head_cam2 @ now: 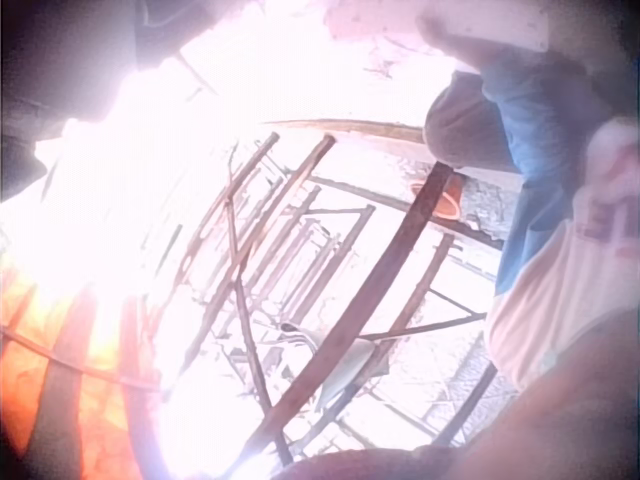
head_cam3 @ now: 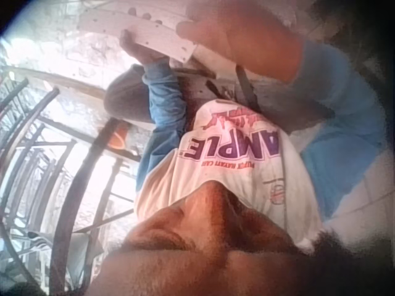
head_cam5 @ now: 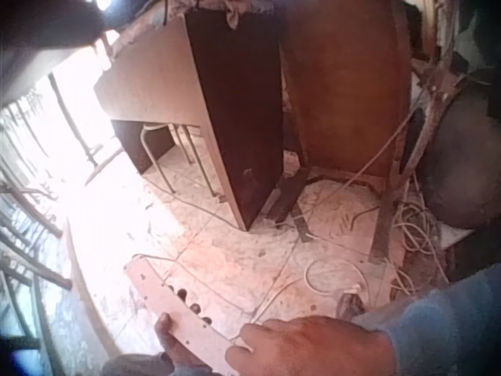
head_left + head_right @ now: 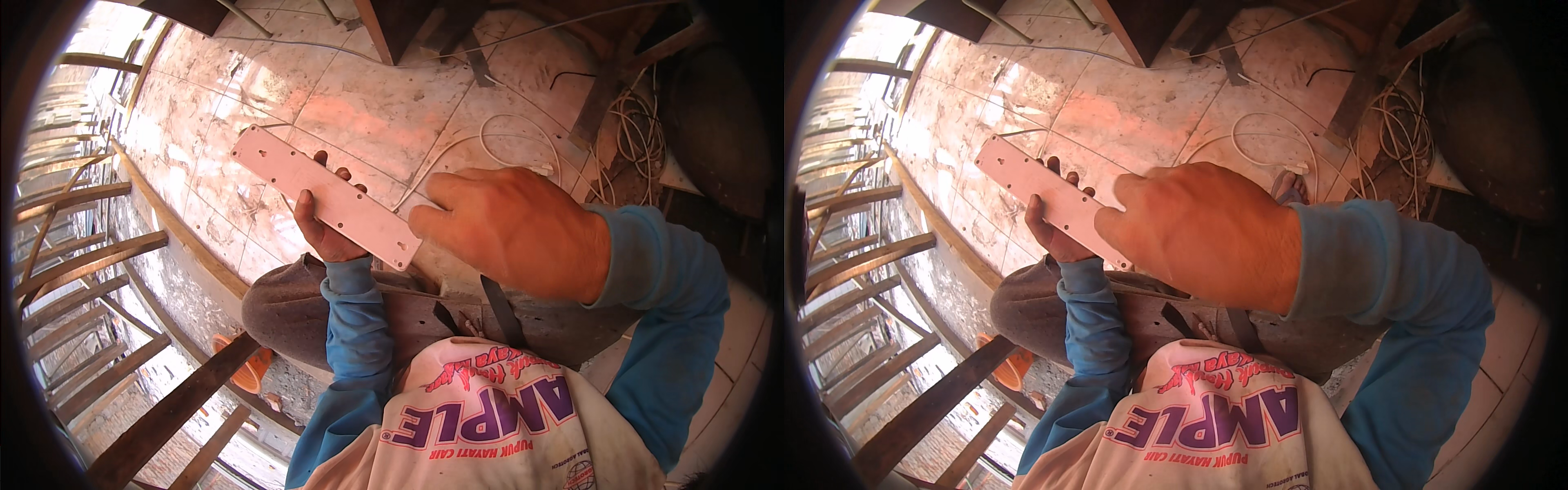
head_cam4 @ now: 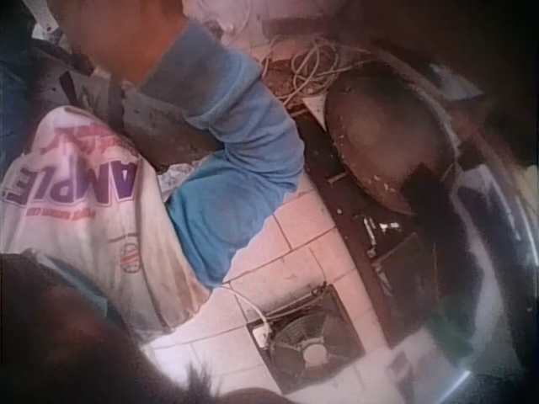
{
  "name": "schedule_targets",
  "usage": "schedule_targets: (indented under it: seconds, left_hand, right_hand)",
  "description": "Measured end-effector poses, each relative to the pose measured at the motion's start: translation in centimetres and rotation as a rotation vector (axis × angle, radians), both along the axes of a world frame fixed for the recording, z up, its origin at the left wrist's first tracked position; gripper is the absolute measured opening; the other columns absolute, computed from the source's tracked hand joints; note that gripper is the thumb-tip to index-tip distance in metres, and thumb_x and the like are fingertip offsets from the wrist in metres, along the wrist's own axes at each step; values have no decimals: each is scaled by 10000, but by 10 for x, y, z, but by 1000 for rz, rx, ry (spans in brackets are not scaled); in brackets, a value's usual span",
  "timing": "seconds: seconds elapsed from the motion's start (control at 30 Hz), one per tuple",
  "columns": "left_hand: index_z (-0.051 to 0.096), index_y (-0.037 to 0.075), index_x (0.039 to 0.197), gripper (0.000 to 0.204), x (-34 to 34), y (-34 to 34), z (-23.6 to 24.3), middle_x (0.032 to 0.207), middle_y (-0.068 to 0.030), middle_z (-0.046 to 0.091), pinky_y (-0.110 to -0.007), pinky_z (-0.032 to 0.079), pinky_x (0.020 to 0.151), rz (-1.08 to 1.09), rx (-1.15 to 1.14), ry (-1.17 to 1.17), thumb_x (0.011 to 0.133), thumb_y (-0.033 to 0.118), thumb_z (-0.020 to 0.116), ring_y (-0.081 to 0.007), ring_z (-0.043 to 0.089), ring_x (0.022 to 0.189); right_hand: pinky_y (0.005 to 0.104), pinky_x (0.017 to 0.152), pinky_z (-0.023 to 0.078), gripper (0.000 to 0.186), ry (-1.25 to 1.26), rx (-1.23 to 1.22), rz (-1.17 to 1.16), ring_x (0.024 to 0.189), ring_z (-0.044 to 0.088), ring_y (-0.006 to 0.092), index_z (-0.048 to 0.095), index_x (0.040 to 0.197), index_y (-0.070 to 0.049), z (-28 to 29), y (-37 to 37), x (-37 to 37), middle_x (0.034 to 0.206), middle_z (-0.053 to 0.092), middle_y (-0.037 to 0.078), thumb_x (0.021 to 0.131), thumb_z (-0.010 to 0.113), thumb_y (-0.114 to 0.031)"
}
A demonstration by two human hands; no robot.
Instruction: The person unscrews the back cover of a power strip using a screwdriver, removes the cover, and handles the internal electrical wiring.
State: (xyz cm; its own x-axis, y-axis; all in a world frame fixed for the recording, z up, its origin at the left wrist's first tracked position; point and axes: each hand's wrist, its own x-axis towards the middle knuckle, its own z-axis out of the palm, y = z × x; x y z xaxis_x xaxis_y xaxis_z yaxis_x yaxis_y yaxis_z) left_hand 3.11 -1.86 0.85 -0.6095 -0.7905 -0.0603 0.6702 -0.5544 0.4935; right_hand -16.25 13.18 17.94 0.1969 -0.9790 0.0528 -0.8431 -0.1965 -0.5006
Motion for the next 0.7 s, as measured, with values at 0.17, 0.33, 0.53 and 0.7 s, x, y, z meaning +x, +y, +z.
schedule_targets:
  seconds: [0.17,0.33,0.53,0.7]
  left_hand:
    - [344,85,1498,651,5,-1,-1,1435,-130,480,-448,627,819,-86,-7,-41,938,340,555,-259,601,1106]
    - [343,109,1510,668,0,4,3,1364,-131,512,-435,625,803,-15,-43,-98,948,405,547,-250,602,1080]
    - [310,115,1536,722,-2,3,0,1314,-139,527,-450,609,779,55,-26,42,966,502,526,-285,594,1030]
    - [287,112,1548,752,-7,9,3,1268,-146,542,-458,606,734,22,-19,71,973,543,506,-299,605,994]
  right_hand:
    - [418,677,558,138,52,24,-6,786,687,328,618,907,-19,-5,3,-2,816,634,158,790,627,-92]
    - [420,673,520,191,130,56,21,817,623,308,588,896,-42,-5,5,-8,866,583,108,717,652,-66]
    - [427,693,528,151,79,13,-66,815,642,323,620,901,-31,6,4,-20,854,615,128,784,671,-112]
    - [437,687,529,139,-115,-52,-102,805,643,338,609,913,-29,8,0,-10,850,618,137,855,665,-143]
